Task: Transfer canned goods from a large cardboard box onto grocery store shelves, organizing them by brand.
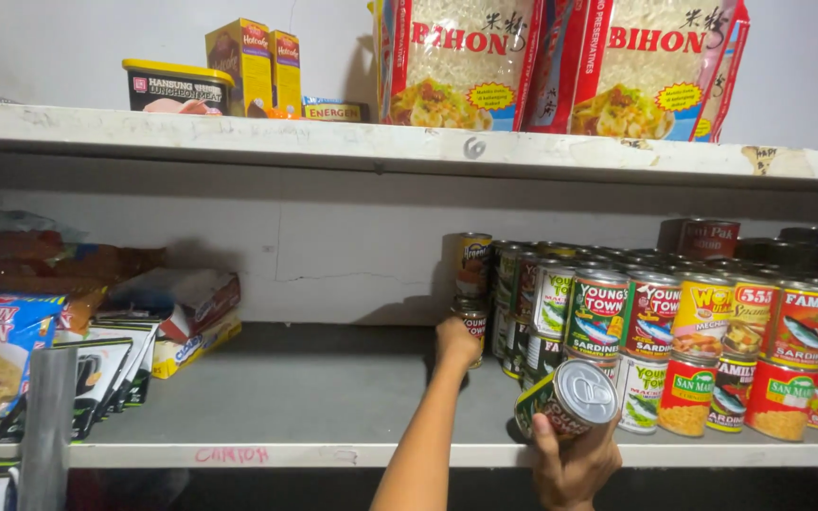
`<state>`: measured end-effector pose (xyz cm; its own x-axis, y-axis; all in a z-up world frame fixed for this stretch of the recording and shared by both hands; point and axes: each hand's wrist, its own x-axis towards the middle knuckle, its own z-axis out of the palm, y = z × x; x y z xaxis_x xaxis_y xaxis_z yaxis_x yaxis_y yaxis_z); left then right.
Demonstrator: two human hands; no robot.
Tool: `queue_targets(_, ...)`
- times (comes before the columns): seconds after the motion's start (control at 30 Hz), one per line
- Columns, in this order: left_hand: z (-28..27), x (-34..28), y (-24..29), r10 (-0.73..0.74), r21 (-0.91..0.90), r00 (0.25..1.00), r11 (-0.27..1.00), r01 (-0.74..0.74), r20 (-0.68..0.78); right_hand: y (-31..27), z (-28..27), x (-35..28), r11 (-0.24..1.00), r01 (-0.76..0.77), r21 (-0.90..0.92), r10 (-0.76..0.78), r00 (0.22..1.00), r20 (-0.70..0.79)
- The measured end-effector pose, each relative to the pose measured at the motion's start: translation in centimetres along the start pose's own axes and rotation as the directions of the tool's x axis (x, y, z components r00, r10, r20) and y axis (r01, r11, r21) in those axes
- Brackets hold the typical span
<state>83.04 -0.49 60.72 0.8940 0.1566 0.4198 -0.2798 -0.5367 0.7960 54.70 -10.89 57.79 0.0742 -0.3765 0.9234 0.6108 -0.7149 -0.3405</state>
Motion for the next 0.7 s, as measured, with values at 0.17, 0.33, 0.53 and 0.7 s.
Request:
queue_targets(0.17, 3.2, 4.0, -2.2, 0.171, 0.156, 0.985, 0.973, -0.171, 0.012, -0.1, 0.1, 0.2, 0.999, -0.01, 0.045, 0.011, 1.0, -0.016)
queue_targets(0.33, 3.5, 4.5, -0.9, 0.181, 0.183, 0.983, 0.966, -0.185, 0.039, 0.4, 0.3, 0.4, 1.0, 0.029, 0.011, -0.029, 0.999, -0.026)
queue_targets(0.53, 3.2, 5.0, 0.3, 0.168, 0.247, 0.983, 0.952, -0.182, 0.074, 2.1, 0.2, 0.1, 0.989, 0.132, -0.063, -0.134, 0.991, -0.03)
queue_targets(0.7, 2.7, 5.0, 0.3, 0.147, 0.32, 0.983, 0.931, -0.175, 0.11, 4.4, -0.1, 0.0, 0.974, 0.221, -0.041, -0.219, 0.974, 0.06)
